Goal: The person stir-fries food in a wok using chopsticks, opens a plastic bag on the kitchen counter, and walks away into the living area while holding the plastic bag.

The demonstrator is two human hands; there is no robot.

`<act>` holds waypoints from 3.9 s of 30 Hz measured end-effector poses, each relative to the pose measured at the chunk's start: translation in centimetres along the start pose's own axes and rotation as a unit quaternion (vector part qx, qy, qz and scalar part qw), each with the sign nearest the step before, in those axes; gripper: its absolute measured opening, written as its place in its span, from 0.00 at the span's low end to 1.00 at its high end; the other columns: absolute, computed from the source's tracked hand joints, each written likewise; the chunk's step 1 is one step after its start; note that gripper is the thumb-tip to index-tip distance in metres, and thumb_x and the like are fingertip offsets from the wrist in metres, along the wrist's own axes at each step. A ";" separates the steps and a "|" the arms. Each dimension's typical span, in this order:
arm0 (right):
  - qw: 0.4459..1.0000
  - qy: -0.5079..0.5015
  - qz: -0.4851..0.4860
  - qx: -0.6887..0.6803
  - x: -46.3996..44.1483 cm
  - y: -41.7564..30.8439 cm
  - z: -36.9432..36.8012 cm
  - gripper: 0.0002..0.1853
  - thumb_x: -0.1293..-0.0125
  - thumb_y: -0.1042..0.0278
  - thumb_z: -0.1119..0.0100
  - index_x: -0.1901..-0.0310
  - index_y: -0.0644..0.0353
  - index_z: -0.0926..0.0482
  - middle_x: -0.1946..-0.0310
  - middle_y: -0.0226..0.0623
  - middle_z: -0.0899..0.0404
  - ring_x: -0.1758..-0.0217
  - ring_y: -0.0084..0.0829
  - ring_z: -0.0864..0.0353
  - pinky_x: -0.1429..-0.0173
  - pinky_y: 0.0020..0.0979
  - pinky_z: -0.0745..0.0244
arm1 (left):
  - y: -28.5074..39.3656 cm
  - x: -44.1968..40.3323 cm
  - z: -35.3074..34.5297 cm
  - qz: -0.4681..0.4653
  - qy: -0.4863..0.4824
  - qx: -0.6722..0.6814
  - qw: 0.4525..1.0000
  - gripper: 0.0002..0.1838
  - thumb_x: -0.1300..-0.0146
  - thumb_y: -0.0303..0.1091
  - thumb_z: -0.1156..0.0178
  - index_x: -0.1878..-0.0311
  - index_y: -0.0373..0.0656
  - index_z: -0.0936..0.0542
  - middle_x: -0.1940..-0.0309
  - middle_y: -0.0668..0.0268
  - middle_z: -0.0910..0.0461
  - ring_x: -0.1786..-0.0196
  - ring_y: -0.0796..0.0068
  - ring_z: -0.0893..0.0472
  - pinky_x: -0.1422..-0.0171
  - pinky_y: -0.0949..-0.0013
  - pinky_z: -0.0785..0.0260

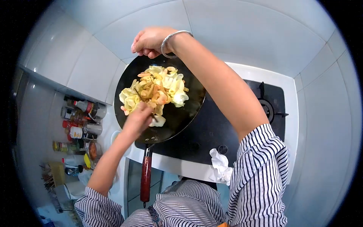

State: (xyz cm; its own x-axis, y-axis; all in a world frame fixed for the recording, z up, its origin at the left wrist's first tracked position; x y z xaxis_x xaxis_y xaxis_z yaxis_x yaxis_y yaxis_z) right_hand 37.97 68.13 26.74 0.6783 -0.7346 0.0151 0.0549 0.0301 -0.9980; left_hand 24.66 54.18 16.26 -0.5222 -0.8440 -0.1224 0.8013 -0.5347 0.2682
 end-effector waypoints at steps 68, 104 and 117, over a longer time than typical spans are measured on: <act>0.961 0.008 -0.174 0.216 -3.6 -2.9 -8.3 0.02 0.43 0.72 0.47 0.70 0.57 0.29 0.81 0.23 0.32 0.81 0.11 0.37 0.78 0.14 0.38 | -7.2 18.0 8.7 0.176 0.331 0.379 0.846 0.05 0.43 0.25 0.50 0.64 0.35 0.30 0.69 0.67 0.31 0.66 0.80 0.29 0.59 0.78 0.36; 0.954 0.011 -0.132 0.269 -3.4 0.0 -7.0 0.05 0.46 0.73 0.45 0.67 0.62 0.28 0.76 0.29 0.28 0.76 0.18 0.28 0.73 0.19 0.29 | -5.8 14.5 9.2 0.140 0.293 0.272 0.906 0.04 0.48 0.25 0.48 0.68 0.36 0.28 0.74 0.67 0.32 0.76 0.80 0.35 0.72 0.77 0.41; 0.842 0.104 0.002 0.530 -2.1 1.7 -6.8 0.28 0.57 0.81 0.49 0.50 0.51 0.32 0.49 0.41 0.33 0.51 0.40 0.32 0.46 0.32 0.35 | -4.4 12.6 8.9 0.095 0.282 0.254 0.920 0.05 0.47 0.24 0.47 0.65 0.38 0.28 0.70 0.63 0.30 0.71 0.74 0.29 0.69 0.75 0.37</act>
State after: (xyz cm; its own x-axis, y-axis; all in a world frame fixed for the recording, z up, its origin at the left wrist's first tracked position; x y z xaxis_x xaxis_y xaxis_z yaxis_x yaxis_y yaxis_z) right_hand 31.65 65.13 24.57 0.5427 -0.8327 -0.1102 0.7502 0.5395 -0.3823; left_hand 11.96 46.24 22.00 -0.0374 -0.8846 -0.4649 0.5489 -0.4069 0.7302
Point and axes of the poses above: each hand's wrist, its own x-axis away from the middle knuckle, its own z-axis out of the back of the hand, y = z × x, the point moved 5 cm from there along -x, towards the middle knuckle
